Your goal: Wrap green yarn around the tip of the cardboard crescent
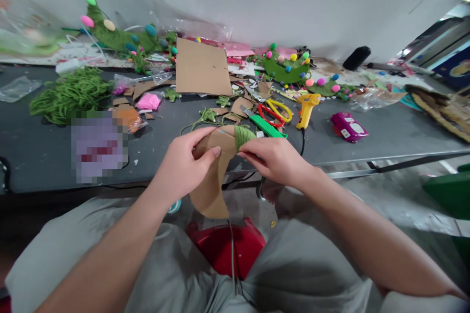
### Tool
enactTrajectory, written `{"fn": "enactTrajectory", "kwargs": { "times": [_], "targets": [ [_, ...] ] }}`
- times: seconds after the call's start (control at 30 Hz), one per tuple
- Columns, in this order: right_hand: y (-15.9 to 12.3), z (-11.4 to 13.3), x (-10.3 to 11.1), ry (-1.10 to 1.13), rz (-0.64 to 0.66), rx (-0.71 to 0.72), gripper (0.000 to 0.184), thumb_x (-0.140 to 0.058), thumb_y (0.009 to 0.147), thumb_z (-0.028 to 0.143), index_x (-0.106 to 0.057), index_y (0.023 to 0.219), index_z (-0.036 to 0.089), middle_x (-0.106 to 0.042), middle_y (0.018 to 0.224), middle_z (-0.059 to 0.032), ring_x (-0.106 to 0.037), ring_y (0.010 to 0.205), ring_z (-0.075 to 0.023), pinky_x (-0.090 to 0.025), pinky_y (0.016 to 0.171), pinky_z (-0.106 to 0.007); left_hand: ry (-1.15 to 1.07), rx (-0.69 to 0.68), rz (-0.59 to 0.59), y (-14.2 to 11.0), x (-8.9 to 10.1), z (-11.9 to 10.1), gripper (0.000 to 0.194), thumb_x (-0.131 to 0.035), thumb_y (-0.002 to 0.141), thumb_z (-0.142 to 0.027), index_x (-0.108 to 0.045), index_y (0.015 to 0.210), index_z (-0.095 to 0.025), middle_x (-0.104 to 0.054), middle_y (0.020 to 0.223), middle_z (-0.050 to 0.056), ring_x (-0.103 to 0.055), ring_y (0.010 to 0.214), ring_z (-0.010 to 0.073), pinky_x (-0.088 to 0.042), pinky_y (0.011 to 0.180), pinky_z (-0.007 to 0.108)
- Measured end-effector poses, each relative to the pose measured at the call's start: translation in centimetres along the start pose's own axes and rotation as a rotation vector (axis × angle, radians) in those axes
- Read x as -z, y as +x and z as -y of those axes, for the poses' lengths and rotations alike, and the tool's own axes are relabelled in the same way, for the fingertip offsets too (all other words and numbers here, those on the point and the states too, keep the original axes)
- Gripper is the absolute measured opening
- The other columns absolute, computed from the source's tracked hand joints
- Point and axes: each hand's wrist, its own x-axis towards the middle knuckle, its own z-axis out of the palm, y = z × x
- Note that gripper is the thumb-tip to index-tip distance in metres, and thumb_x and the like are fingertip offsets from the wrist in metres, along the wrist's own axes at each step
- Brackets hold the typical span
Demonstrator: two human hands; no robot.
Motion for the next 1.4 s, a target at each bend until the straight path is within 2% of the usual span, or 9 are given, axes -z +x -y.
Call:
{"fn": "enactTrajectory", "kwargs": {
  "times": [0.17,0.3,0.4,0.5,0.63,0.87,1.13,1.4],
  "targets": [
    [0.1,-0.4,1.3,-0.105,0.032,0.094,0.026,-0.048,0.102,0.03,-0.069,0.093,0.018,-0.07,0.086,-0.005,-0.061,0.079,-0.0153,-0.036,0.065,-0.026,-0.019,0.057,0.189,0.1,-0.1,0.1,0.04,-0.065,0.088,-0.034,-0.067,0.126,-0.021,-0.072,0.123,0.006,-0.068,0.106,0.0253,-0.053,0.092,0.037],
    [0.3,-0.5,2.4,-0.151,0.03,0.133,0.025,-0.05,0.101,0.029,-0.069,0.089,0.018,-0.066,0.081,-0.0036,-0.058,0.075,-0.0145,-0.036,0.065,-0.027,-0.019,0.103,0.296,0.2,0.0,0.0,0.042,-0.065,0.086,-0.035,-0.067,0.126,-0.019,-0.073,0.12,0.007,-0.068,0.105,0.0256,-0.054,0.091,0.037],
    [0.4,-0.5,2.8,-0.17,0.035,0.15,0.024,-0.051,0.1,0.026,-0.068,0.087,0.017,-0.064,0.079,-0.0034,-0.055,0.073,-0.0144,-0.035,0.065,-0.027,0.016,0.088,0.353,0.2,0.2,0.0,0.044,-0.065,0.086,-0.037,-0.067,0.126,-0.019,-0.074,0.114,0.008,-0.069,0.1,0.0262,-0.055,0.088,0.038],
    [0.4,-0.9,2.8,-0.144,0.028,0.152,0.023,-0.052,0.1,0.026,-0.067,0.087,0.016,-0.063,0.08,-0.0036,-0.055,0.075,-0.0147,-0.037,0.066,-0.027,0.008,0.067,0.394,0.0,0.3,-0.1,0.047,-0.065,0.086,-0.038,-0.066,0.129,-0.02,-0.073,0.118,0.007,-0.069,0.1,0.0274,-0.056,0.086,0.039],
    [0.5,-1.7,2.9,-0.057,0.001,0.139,0.022,-0.052,0.1,0.03,-0.066,0.089,0.017,-0.065,0.083,-0.0039,-0.057,0.076,-0.0146,-0.04,0.067,-0.026,-0.146,0.097,0.447,-0.1,0.6,-0.4,0.044,-0.068,0.084,-0.037,-0.069,0.125,-0.02,-0.074,0.118,0.007,-0.07,0.103,0.0284,-0.057,0.087,0.039],
    [0.3,-2.7,3.4,0.109,-0.017,0.089,0.021,-0.052,0.1,0.032,-0.065,0.092,0.018,-0.067,0.089,-0.0059,-0.058,0.078,-0.0149,-0.043,0.07,-0.026,-0.328,0.143,0.464,-0.2,1.0,-0.2,0.043,-0.07,0.085,-0.04,-0.07,0.125,-0.027,-0.076,0.112,0.006,-0.072,0.098,0.0288,-0.059,0.078,0.038],
    [0.4,-3.1,3.5,0.217,-0.056,0.049,0.019,-0.056,0.098,0.032,-0.065,0.09,0.017,-0.068,0.087,-0.0051,-0.058,0.079,-0.0145,-0.043,0.073,-0.027,-0.393,0.165,0.435,-0.3,1.2,-0.2,0.044,-0.074,0.083,-0.039,-0.071,0.125,-0.027,-0.077,0.11,0.006,-0.073,0.095,0.0264,-0.059,0.077,0.033],
    [0.3,-3.3,2.1,0.544,-0.09,-0.095,0.025,-0.056,0.096,0.037,-0.067,0.094,0.015,-0.068,0.084,-0.0041,-0.058,0.072,-0.0125,-0.045,0.064,-0.024,-0.662,0.246,0.356,-0.6,1.0,-0.7,0.047,-0.08,0.078,-0.035,-0.071,0.123,-0.026,-0.076,0.112,0.009,-0.074,0.095,0.0285,-0.061,0.08,0.037]
  ]
}}
